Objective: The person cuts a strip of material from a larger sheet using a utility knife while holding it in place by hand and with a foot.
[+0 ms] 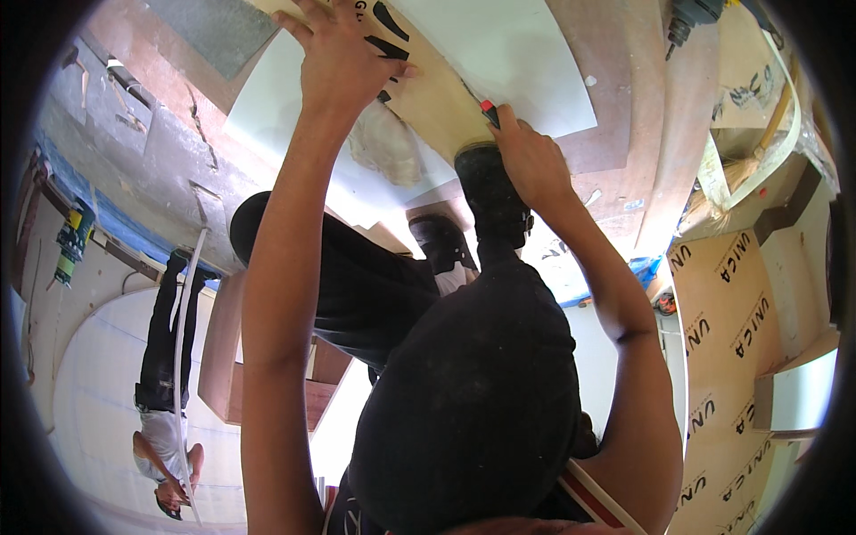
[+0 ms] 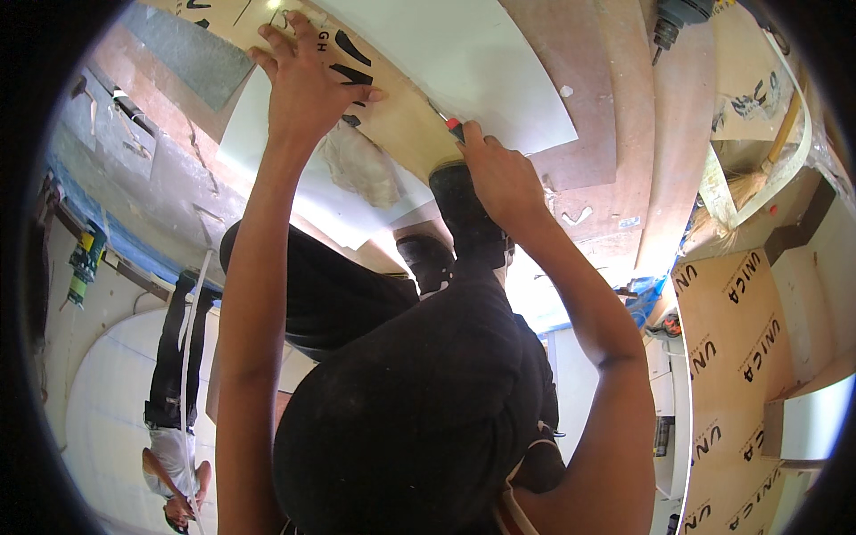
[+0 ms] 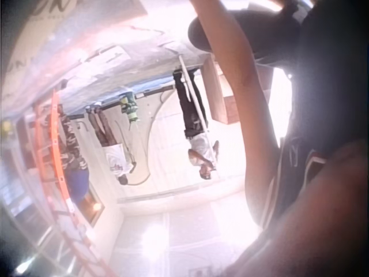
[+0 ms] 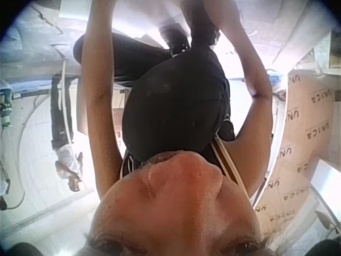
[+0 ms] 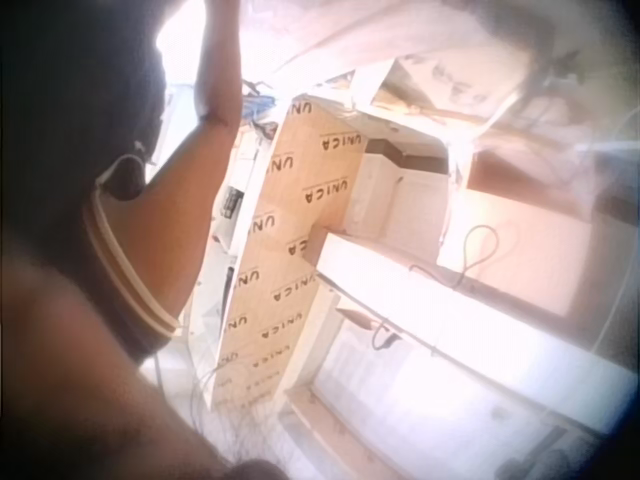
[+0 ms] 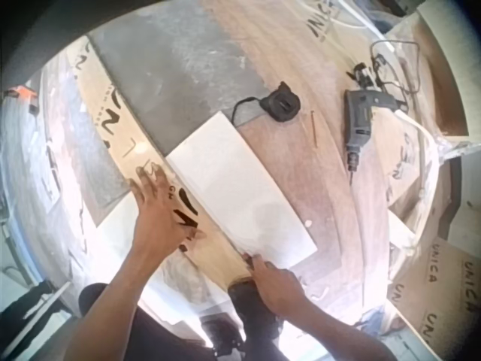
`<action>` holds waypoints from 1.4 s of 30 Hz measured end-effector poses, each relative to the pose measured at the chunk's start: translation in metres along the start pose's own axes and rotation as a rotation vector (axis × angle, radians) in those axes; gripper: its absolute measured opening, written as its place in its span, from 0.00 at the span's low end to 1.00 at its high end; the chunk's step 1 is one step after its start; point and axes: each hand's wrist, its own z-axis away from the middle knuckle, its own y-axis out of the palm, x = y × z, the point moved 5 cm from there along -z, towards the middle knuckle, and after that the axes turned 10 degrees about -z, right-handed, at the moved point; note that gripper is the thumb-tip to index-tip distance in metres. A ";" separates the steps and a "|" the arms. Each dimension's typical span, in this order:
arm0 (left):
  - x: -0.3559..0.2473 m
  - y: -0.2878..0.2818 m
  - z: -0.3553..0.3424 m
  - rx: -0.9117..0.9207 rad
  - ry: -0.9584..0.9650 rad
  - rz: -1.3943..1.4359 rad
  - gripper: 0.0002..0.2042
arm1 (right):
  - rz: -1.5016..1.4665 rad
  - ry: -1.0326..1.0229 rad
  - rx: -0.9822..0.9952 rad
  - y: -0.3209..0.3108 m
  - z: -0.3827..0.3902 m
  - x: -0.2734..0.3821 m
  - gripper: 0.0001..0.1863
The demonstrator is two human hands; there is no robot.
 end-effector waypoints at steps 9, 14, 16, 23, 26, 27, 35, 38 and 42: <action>0.000 0.003 0.000 -0.004 -0.003 0.019 0.71 | -0.025 0.003 0.035 0.000 0.001 -0.006 0.15; -0.002 0.001 0.000 0.016 0.056 -0.022 0.71 | -0.051 0.009 0.044 0.000 0.006 -0.011 0.15; -0.003 0.000 -0.002 0.032 0.087 -0.080 0.70 | -0.051 0.003 0.036 0.002 0.007 -0.013 0.15; -0.001 0.000 -0.002 0.011 0.015 -0.004 0.69 | -0.054 -0.014 0.027 0.003 0.011 -0.016 0.14; -0.013 -0.006 -0.002 0.059 0.167 -0.261 0.70 | -0.064 -0.030 0.028 0.002 0.012 -0.018 0.14; -0.011 -0.005 -0.002 0.067 0.086 -0.160 0.70 | -0.067 -0.040 0.027 0.002 0.012 -0.019 0.14; -0.003 -0.001 0.000 -0.014 0.020 -0.035 0.70 | -0.052 0.043 0.085 0.001 0.017 -0.022 0.14; -0.004 0.000 -0.002 -0.017 0.115 -0.127 0.70 | -0.057 0.026 0.060 0.004 0.017 -0.024 0.14; -0.002 0.002 -0.001 -0.035 0.092 -0.091 0.71 | -0.044 0.003 0.037 0.007 0.017 -0.027 0.15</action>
